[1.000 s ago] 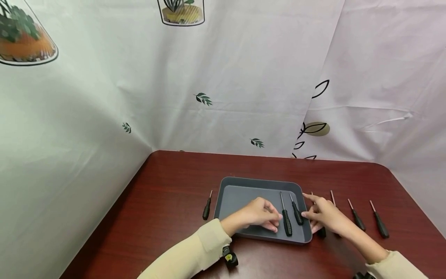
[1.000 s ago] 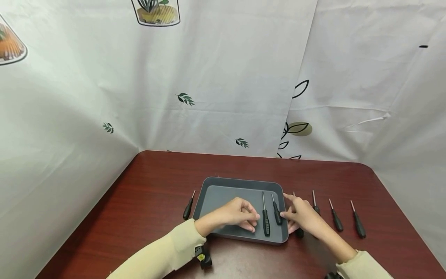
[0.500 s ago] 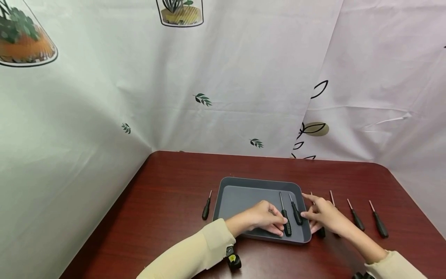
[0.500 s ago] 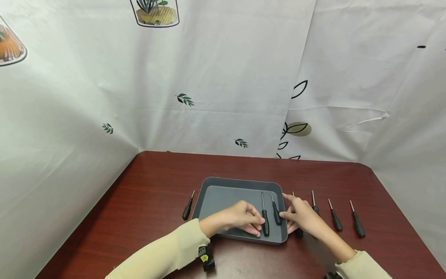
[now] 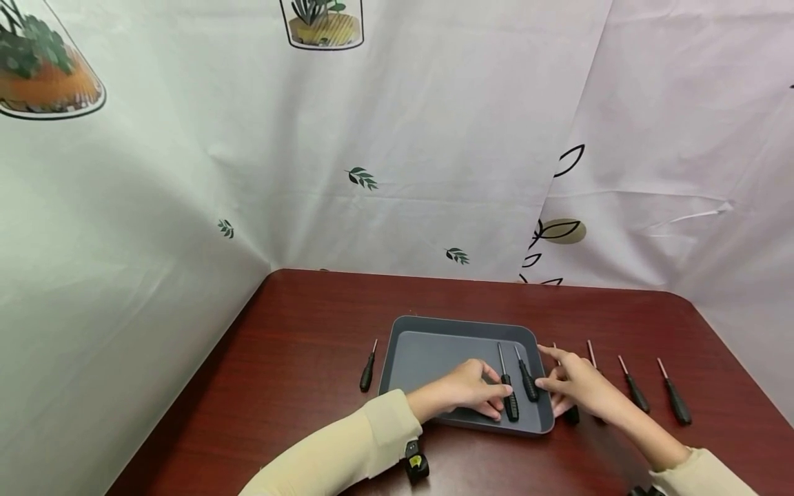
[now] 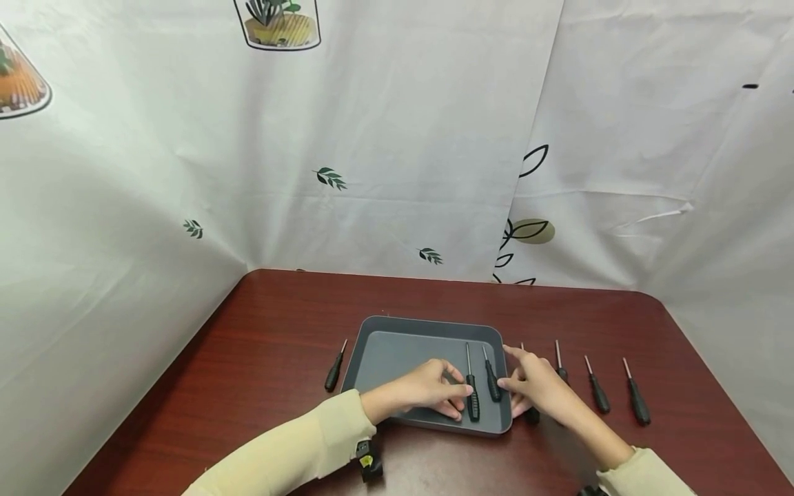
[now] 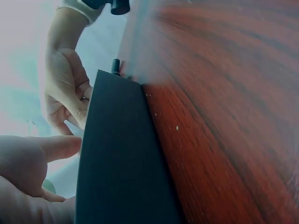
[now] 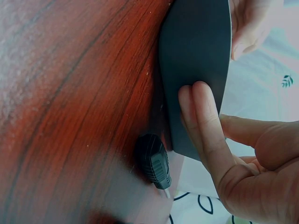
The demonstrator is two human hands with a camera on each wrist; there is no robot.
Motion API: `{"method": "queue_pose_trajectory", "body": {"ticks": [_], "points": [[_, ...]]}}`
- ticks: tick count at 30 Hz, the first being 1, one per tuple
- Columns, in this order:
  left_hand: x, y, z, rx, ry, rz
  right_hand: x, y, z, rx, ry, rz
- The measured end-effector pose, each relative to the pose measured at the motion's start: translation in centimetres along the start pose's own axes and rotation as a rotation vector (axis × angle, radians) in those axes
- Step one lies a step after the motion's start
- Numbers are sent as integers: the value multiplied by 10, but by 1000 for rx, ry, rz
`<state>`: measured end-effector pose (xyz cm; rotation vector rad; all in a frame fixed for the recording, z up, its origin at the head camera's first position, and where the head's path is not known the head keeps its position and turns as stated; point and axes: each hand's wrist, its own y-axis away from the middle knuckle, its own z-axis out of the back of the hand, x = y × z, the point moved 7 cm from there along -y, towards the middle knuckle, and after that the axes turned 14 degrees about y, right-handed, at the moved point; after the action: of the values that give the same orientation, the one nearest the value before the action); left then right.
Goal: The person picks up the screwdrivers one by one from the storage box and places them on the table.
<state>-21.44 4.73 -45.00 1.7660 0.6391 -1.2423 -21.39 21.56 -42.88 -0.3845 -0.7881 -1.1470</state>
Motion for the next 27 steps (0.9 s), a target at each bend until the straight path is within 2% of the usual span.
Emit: {"method": "queue_pose_trajectory", "body": {"ticks": [8,13,17,22,27], "points": [[-4,0,-1,-24,-145,-44,0,-1,-1,1,-1,0],[-10,0,-4,-39,-220,-46,0,-1,0,8,3,3],[-11,-1,-5,-56,-226,-44,0,0,0,13,0,9],[-10,-4,-7,-46,-233,-45,0,-1,1,6,1,12],[-6,-7,-9,-35,-184,1,0,-1,0,15,-5,2]]}}
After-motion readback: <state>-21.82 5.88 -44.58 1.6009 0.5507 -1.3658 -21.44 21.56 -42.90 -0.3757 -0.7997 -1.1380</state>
